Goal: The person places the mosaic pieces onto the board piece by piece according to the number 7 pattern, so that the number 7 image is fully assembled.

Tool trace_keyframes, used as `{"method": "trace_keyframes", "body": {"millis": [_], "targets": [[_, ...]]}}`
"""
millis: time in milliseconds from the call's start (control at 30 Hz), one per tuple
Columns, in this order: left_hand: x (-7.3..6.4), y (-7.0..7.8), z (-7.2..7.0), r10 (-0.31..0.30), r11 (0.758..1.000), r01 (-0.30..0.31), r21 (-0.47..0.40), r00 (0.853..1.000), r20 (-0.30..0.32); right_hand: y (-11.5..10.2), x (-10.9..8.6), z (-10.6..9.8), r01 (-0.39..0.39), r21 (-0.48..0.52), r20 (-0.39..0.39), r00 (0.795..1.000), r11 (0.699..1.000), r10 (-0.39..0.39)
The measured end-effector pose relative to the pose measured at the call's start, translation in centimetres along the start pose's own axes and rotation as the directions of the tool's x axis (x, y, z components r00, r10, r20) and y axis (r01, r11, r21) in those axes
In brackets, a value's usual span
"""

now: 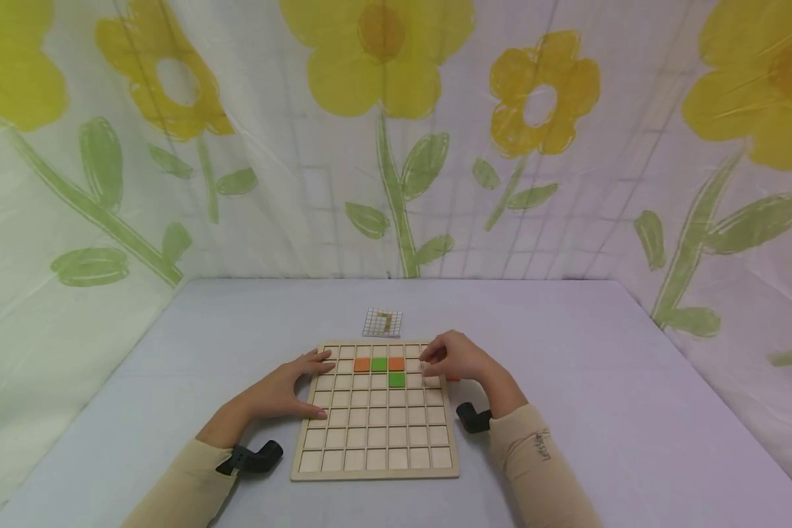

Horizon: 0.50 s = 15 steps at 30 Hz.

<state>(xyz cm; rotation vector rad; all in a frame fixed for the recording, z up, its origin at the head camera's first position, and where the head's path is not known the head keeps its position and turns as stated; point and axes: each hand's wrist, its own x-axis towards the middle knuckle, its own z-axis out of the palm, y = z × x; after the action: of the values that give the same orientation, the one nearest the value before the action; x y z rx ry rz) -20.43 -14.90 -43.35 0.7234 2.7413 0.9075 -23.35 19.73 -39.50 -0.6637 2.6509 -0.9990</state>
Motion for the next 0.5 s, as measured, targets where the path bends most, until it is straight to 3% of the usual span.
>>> {"method": "trace_keyframes", "body": {"millis": [500], "targets": [[-0.1, 0.0, 0.0, -0.002, 1.0, 0.002, 0.003, 1.0, 0.0, 2.0, -1.9, -1.1, -0.079, 0.076, -0.025, 0.996, 0.994, 0.081]]}}
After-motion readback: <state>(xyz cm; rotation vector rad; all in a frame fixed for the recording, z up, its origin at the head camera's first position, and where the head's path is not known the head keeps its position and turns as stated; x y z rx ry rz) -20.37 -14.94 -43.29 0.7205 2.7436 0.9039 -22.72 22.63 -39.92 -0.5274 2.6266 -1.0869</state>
